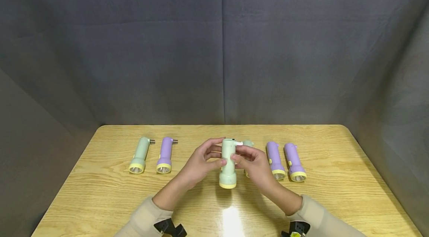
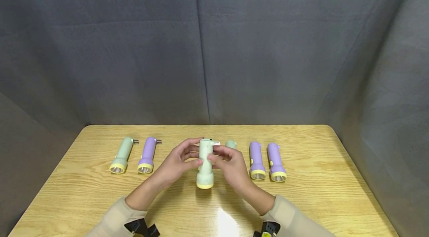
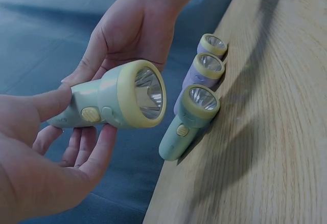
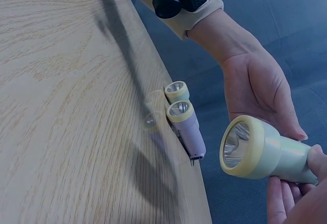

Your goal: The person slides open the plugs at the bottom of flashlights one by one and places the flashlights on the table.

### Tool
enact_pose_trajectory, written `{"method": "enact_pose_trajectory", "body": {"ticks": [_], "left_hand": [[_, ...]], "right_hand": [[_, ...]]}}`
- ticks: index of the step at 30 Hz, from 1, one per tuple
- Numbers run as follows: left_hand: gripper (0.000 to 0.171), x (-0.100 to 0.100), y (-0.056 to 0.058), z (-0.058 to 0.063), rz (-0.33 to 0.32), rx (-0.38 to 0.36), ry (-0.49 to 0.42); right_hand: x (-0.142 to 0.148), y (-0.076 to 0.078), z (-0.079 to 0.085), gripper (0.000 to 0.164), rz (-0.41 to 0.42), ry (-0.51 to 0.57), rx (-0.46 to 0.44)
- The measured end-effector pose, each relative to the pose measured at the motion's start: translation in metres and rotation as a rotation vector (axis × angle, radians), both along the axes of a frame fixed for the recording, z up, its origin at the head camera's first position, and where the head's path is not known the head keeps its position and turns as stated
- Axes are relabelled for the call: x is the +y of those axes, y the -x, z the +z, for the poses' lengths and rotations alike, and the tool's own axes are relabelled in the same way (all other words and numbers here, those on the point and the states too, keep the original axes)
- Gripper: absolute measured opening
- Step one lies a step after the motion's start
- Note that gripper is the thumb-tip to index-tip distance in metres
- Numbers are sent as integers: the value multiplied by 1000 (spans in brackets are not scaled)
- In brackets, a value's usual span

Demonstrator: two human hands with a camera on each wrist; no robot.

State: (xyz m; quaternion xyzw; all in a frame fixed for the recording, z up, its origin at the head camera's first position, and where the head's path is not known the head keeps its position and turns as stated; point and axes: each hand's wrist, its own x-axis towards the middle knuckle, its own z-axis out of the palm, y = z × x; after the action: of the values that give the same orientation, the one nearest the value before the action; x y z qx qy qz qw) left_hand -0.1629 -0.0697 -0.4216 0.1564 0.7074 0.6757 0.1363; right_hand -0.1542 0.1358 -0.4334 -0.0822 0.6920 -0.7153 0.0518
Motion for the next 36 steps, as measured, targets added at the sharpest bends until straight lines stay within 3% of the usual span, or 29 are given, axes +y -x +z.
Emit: {"method": "enact_pose_trajectory", "body": {"ticks": [9,16,27,36], "left_hand": [[58,4,-2,-2,52,-16,-31],[58,5,-2,-2,104,-57,-59],[55,2,3,1,173,-135,-175],[52,3,4,4,240,-163,-176]], "right_hand": [[-2,0,0,31,-30,-29,-25],[1,-1,-3,40,15,9,31],[3,-11,-4,53,162,53,228],[0,-16,-16,81,242,-107,413]]}}
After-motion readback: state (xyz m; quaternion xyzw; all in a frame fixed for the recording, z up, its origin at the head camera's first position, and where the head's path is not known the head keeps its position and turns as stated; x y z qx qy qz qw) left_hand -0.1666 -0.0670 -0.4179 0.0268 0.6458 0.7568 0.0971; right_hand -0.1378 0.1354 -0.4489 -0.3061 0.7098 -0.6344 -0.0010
